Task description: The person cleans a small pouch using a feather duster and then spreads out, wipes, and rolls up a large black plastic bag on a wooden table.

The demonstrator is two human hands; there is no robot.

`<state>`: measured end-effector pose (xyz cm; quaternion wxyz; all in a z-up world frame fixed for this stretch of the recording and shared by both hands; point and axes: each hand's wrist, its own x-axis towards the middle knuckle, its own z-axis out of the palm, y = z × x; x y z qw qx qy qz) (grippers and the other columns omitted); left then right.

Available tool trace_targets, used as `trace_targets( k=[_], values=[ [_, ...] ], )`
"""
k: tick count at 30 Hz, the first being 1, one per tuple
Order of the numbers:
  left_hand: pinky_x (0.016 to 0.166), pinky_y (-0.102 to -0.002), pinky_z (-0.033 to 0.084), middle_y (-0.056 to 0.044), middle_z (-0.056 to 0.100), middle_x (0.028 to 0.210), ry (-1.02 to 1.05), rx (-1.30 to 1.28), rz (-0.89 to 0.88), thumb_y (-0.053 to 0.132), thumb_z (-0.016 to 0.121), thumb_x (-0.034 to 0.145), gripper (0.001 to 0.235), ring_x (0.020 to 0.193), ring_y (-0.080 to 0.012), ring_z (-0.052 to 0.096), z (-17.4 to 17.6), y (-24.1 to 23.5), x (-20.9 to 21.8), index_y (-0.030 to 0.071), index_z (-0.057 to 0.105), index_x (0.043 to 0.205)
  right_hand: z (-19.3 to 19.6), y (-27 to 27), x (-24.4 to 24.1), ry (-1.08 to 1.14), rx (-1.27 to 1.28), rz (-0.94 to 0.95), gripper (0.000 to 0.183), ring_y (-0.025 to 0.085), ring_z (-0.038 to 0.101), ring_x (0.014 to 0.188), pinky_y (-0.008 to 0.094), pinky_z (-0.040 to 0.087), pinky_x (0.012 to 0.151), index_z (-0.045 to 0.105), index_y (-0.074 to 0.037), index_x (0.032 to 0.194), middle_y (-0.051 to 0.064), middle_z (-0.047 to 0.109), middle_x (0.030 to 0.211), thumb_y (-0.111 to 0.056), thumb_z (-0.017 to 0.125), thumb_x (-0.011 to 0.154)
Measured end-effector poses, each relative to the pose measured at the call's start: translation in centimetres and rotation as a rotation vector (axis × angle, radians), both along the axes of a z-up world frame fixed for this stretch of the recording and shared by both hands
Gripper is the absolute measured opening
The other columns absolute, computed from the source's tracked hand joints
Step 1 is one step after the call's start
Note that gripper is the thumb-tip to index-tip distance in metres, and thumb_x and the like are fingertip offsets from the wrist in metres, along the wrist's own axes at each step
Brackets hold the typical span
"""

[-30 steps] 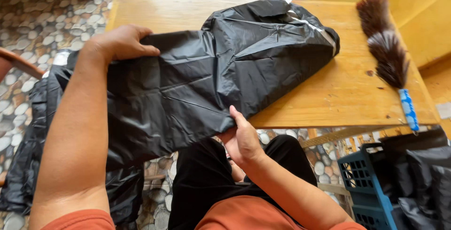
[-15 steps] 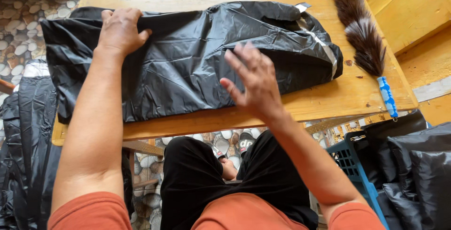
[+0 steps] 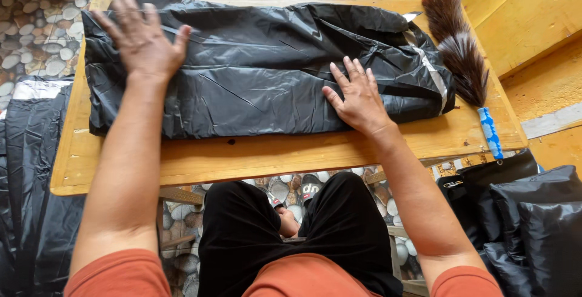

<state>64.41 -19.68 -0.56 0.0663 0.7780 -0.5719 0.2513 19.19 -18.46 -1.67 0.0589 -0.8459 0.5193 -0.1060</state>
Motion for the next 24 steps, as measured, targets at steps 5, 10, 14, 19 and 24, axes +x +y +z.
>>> trace_targets(
  k=[5,10,14,19,24],
  values=[
    [0.123,-0.055,-0.008,-0.023,-0.004,0.171,0.620,0.429,-0.053,0.074,0.024,0.096,0.097,0.158,-0.0328,-0.008,3.7,3.9,0.7,0.009,0.006,0.166,2.2,-0.3,-1.8,-0.151,0.117,0.084,0.065,0.033,0.017,0.156,0.051,0.013,0.124,0.038,-0.016,0.158,0.017,0.026,0.167,-0.048,0.048,0.103],
    [0.113,-0.074,-0.012,-0.034,0.006,0.170,0.309,0.137,-0.164,0.081,0.030,0.098,0.106,0.157,-0.0426,-0.004,2.9,5.5,4.0,0.000,0.028,0.166,4.0,0.1,-8.5,-0.166,-0.216,-0.042,0.050,0.038,0.040,0.142,0.057,0.028,0.115,0.058,-0.006,0.145,0.021,0.048,0.153,-0.033,0.058,0.104],
    [0.100,-0.063,0.043,-0.035,0.044,0.147,0.508,0.303,0.166,0.076,0.052,0.098,0.102,0.133,-0.0511,0.044,3.1,7.3,5.0,-0.004,0.031,0.157,3.3,0.1,-17.7,0.043,-0.333,-0.513,0.046,0.046,0.047,0.127,0.058,0.039,0.101,0.057,-0.001,0.144,0.032,0.053,0.140,-0.023,0.059,0.104],
    [0.093,-0.063,0.049,-0.034,0.054,0.133,0.521,0.296,0.125,0.079,0.053,0.100,0.094,0.123,-0.0525,0.053,1.1,6.5,4.4,-0.004,0.048,0.143,2.0,1.1,-24.9,0.101,0.029,-0.817,0.058,0.050,0.044,0.131,0.064,0.040,0.100,0.051,0.000,0.153,0.036,0.052,0.143,-0.031,0.045,0.105],
    [0.114,-0.059,0.029,-0.033,0.037,0.152,0.846,0.194,0.011,0.070,0.050,0.100,0.096,0.142,-0.0481,0.031,2.1,6.2,1.9,-0.002,0.030,0.159,0.0,0.1,-28.1,0.246,-0.119,-0.717,0.041,0.050,0.058,0.112,0.060,0.051,0.086,0.072,-0.001,0.130,0.031,0.064,0.122,-0.024,0.057,0.100]
  ],
)
